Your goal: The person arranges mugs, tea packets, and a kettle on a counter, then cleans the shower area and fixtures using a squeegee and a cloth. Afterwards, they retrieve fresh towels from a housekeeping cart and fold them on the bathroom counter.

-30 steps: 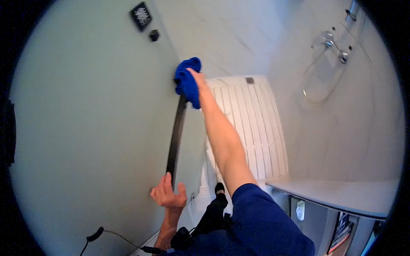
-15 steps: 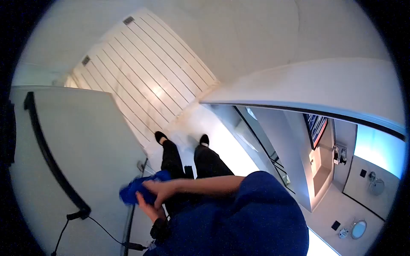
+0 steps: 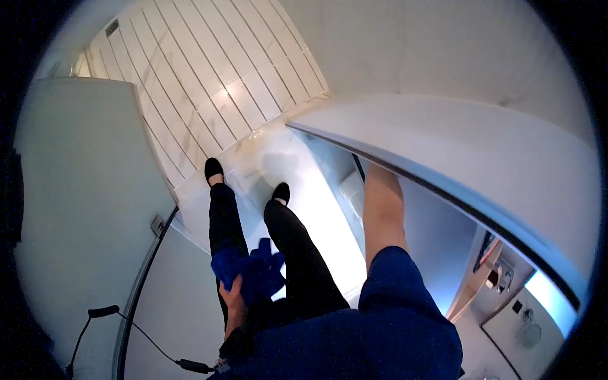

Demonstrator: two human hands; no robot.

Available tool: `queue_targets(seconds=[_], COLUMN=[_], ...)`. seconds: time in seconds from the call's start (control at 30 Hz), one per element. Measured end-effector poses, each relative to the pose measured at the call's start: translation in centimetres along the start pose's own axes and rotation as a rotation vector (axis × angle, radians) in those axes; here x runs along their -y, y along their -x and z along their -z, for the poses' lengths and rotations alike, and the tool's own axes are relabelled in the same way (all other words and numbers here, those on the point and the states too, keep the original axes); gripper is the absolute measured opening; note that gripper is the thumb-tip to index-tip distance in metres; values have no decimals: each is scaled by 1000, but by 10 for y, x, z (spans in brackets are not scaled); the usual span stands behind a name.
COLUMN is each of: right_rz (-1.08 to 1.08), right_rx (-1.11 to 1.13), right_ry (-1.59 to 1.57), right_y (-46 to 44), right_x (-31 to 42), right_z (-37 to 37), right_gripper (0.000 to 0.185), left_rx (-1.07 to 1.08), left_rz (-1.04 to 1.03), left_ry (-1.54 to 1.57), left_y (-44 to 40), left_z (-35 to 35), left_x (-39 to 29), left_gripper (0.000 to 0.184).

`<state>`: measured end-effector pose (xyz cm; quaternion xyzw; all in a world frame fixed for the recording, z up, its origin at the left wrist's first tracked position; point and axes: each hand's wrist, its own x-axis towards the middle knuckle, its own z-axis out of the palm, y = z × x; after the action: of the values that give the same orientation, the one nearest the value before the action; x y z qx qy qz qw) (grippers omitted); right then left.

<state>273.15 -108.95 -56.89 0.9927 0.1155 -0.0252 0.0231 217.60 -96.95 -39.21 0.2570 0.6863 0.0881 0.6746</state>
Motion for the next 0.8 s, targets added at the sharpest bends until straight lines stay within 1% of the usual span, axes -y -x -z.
queue_targets(seconds=[0.07,0.1,0.2,0.3,0.4,0.47,0.6,0.7,0.8], right_rz=[-20,-17,-24,-22,-46,-71,-146,-314,-539], right_rx=[103,118,143,158,180,207,303,488,697], right_ry=[-11,-18,-36,-65,-105,-159,-397,-737,-1014], right_y=[-16,-22,-37,-43,-53,-55,-36,3,56], right_x=[-4,-2,2,11,20,24,30,33,42], right_z=[-5,-9,-19,-30,-46,-48,-46,-44,-46], right_gripper=[24,24,25,25,26,27,29,31,33], left_rx=[9,39,110,82,53,92,101,106,170], left_rz=[8,13,-93,18,18,38,38,21,43], left_ry=[21,63,159,176,71,80,68,98,96], left_y=[-3,-7,-14,-11,-24,-27,-27,-28,-37], left_z=[4,9,14,15,27,33,36,26,41], left_x=[-3,1,5,-4,0,2,3,-6,6], left_gripper=[46,45,42,49,35,34,33,34,60])
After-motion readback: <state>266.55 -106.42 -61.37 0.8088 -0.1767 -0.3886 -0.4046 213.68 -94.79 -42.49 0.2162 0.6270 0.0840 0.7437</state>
